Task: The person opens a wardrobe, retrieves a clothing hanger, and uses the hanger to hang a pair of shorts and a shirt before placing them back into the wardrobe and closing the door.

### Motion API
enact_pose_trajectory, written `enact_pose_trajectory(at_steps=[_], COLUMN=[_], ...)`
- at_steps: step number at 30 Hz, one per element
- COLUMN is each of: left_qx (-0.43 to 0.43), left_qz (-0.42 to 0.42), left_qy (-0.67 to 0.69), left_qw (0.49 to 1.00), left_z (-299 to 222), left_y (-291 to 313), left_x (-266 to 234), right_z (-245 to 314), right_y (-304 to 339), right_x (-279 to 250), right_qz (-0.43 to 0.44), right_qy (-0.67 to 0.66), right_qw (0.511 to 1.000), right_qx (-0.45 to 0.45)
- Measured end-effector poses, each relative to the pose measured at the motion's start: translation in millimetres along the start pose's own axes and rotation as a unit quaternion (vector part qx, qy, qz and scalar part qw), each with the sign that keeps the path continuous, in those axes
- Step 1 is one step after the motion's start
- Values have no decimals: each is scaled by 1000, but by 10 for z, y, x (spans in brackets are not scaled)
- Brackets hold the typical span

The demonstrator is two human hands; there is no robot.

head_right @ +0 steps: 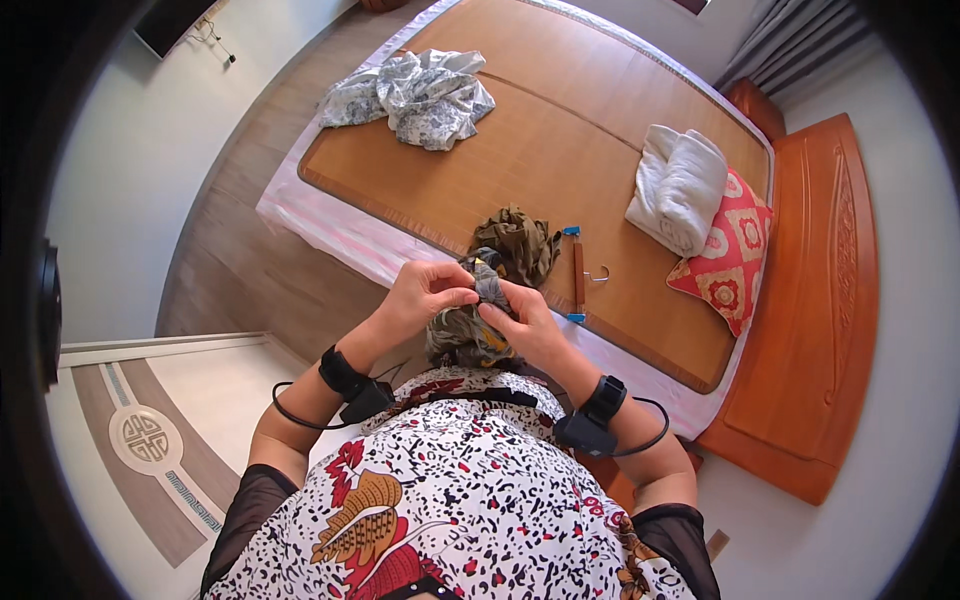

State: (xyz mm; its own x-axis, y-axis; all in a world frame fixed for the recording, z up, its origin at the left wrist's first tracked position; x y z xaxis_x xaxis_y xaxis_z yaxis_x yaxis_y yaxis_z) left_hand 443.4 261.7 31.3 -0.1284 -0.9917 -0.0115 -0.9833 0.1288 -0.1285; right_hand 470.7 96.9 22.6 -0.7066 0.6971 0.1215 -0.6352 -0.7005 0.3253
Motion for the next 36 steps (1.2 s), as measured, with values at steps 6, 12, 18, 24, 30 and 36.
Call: enact_pose_trajectory(at_steps=[6,12,18,24,30,36], left_qx=[22,111,159,179,164,102], left_qz=[41,60,20,-88,-120,3], left_qy=[-116,-213,-359,-432,-177,66], left_qw=[992,969,919,880,963,993], left_z=[2,-109,-34,297,389,-104], left_y=[-30,-85,-209,-371,-415,-361], left_x=[105,320,314,-145,-220,93], right_z=[-107,-207,-263,-232,-397,-80], right_y=[128,211,332,472,547,409], right_x=[-23,-91,-116,-150,-313,-522], right_qz=[-36,-94,-105,-78,-18,-81], right_qy=[-25,-44,-113,-67,45,46], right_qw=[999,993,986,993,996,993], right_qx=[30,48,64,50,79,77])
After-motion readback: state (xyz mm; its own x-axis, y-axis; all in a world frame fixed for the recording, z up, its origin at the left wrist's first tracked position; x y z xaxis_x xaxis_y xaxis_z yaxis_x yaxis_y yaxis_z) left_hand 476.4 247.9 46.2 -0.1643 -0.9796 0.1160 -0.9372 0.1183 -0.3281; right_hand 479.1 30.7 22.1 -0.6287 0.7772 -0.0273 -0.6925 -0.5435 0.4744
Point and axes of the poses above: each hand's wrist, its own y-axis away from the middle knuckle, its own x-axis out of the palm, z = x × y, the point moved 4 cm from there along -y, towards the middle knuckle, and after that the axes turned 13 degrees about x, right-handed, at the moved point
